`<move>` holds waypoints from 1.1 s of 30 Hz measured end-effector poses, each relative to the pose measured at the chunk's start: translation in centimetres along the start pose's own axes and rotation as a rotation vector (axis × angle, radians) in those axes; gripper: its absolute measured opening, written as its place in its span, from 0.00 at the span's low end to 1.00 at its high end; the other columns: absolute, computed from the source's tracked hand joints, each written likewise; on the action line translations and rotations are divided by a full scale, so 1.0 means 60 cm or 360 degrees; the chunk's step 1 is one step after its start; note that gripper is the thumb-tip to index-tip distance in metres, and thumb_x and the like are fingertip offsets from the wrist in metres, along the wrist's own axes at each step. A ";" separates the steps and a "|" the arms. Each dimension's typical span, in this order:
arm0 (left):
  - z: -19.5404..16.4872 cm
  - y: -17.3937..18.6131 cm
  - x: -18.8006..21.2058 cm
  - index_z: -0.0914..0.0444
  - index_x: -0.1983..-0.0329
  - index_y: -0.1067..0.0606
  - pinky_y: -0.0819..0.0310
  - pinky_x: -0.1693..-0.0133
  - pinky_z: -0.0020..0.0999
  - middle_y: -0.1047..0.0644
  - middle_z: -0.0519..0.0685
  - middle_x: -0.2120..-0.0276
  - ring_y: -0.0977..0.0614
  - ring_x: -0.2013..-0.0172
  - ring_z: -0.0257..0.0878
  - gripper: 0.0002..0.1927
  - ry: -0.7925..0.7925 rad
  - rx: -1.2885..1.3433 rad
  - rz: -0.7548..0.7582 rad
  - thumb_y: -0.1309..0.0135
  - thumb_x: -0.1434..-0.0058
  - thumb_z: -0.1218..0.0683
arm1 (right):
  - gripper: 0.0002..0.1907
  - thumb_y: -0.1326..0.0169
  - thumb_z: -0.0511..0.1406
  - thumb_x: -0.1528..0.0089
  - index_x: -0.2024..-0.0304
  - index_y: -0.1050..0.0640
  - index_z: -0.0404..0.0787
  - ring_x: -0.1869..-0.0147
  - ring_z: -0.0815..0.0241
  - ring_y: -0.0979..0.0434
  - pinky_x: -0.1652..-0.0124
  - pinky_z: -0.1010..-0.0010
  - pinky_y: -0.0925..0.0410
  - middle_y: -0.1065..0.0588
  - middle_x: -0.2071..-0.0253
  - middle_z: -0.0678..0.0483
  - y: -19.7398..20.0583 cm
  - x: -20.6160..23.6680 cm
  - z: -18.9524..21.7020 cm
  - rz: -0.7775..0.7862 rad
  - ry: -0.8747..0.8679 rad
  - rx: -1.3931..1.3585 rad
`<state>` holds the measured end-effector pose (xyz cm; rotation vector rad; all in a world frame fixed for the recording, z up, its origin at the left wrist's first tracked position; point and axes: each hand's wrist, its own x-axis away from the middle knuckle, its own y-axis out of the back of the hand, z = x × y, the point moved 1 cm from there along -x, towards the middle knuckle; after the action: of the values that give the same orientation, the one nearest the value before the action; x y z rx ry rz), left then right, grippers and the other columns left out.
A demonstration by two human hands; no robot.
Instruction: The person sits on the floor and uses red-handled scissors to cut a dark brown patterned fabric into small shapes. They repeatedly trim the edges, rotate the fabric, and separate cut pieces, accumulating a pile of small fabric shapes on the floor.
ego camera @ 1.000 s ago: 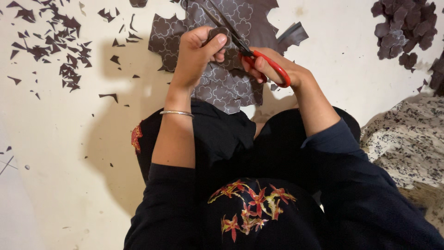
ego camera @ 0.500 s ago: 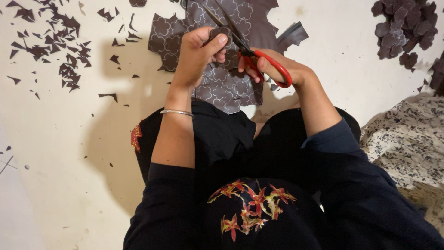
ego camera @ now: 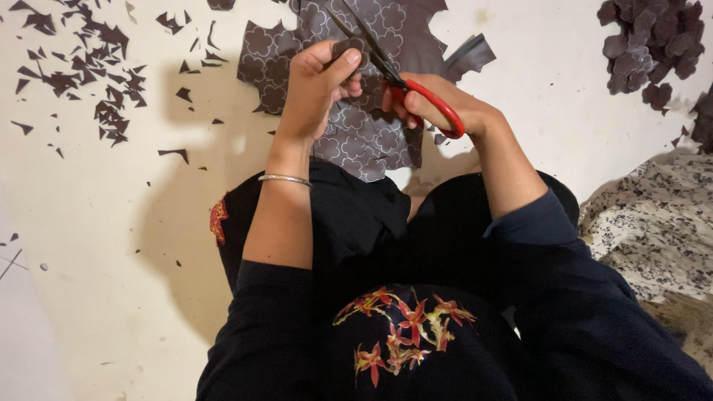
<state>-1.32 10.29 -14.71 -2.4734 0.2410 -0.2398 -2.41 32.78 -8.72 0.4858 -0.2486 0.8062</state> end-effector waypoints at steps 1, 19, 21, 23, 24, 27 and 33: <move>0.001 0.001 0.000 0.62 0.65 0.23 0.23 0.64 0.27 0.23 0.44 0.71 0.22 0.70 0.30 0.10 -0.0007 -0.0014 -0.0004 0.40 0.32 0.52 | 0.55 0.63 0.81 0.53 0.61 0.24 0.39 0.72 0.64 0.27 0.73 0.72 0.33 0.31 0.76 0.58 -0.001 0.000 -0.001 -0.0018 -0.0011 0.0003; 0.005 0.014 0.001 0.63 0.65 0.23 0.28 0.67 0.25 0.23 0.43 0.72 0.23 0.72 0.30 0.09 -0.0072 -0.0036 -0.0002 0.41 0.32 0.54 | 0.47 0.63 0.78 0.46 0.72 0.32 0.43 0.78 0.67 0.34 0.77 0.75 0.39 0.37 0.80 0.61 0.016 0.014 0.003 -0.0061 0.0042 0.0095; 0.002 0.015 0.001 0.63 0.65 0.23 0.28 0.67 0.25 0.23 0.43 0.72 0.24 0.72 0.29 0.08 -0.0075 -0.0072 -0.0027 0.41 0.33 0.54 | 0.47 0.62 0.78 0.46 0.69 0.30 0.42 0.77 0.66 0.32 0.76 0.73 0.37 0.35 0.78 0.59 0.021 0.020 0.004 -0.0070 0.0033 0.0128; 0.000 0.015 0.000 0.63 0.67 0.24 0.30 0.69 0.24 0.24 0.43 0.74 0.24 0.73 0.29 0.09 -0.0089 -0.0181 -0.0038 0.40 0.33 0.55 | 0.48 0.63 0.78 0.46 0.65 0.27 0.42 0.74 0.64 0.30 0.75 0.71 0.36 0.34 0.76 0.58 0.027 0.021 0.003 -0.0072 0.0013 0.0213; 0.000 0.015 0.000 0.63 0.68 0.24 0.32 0.70 0.23 0.24 0.43 0.74 0.24 0.74 0.29 0.09 -0.0093 -0.0235 -0.0044 0.40 0.33 0.55 | 0.49 0.64 0.78 0.47 0.63 0.25 0.42 0.72 0.63 0.29 0.73 0.70 0.36 0.33 0.75 0.57 0.028 0.021 0.003 -0.0071 -0.0007 0.0275; 0.000 0.015 -0.002 0.63 0.70 0.24 0.30 0.70 0.24 0.24 0.43 0.75 0.24 0.74 0.28 0.10 -0.0145 -0.0291 -0.0030 0.40 0.34 0.56 | 0.51 0.64 0.78 0.48 0.60 0.22 0.43 0.67 0.61 0.27 0.70 0.67 0.34 0.30 0.72 0.56 0.027 0.023 0.001 -0.0027 -0.0026 0.0331; 0.000 0.020 -0.001 0.64 0.71 0.24 0.29 0.69 0.24 0.23 0.44 0.75 0.25 0.75 0.29 0.10 -0.0139 -0.0252 -0.0023 0.39 0.34 0.58 | 0.50 0.61 0.79 0.49 0.61 0.23 0.42 0.66 0.61 0.24 0.68 0.68 0.30 0.27 0.70 0.57 0.025 0.022 0.003 0.0034 -0.0019 0.0263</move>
<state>-1.52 9.39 -15.44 -2.6358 0.2126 -0.1219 -2.62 34.40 -7.55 0.6440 -0.1996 0.8488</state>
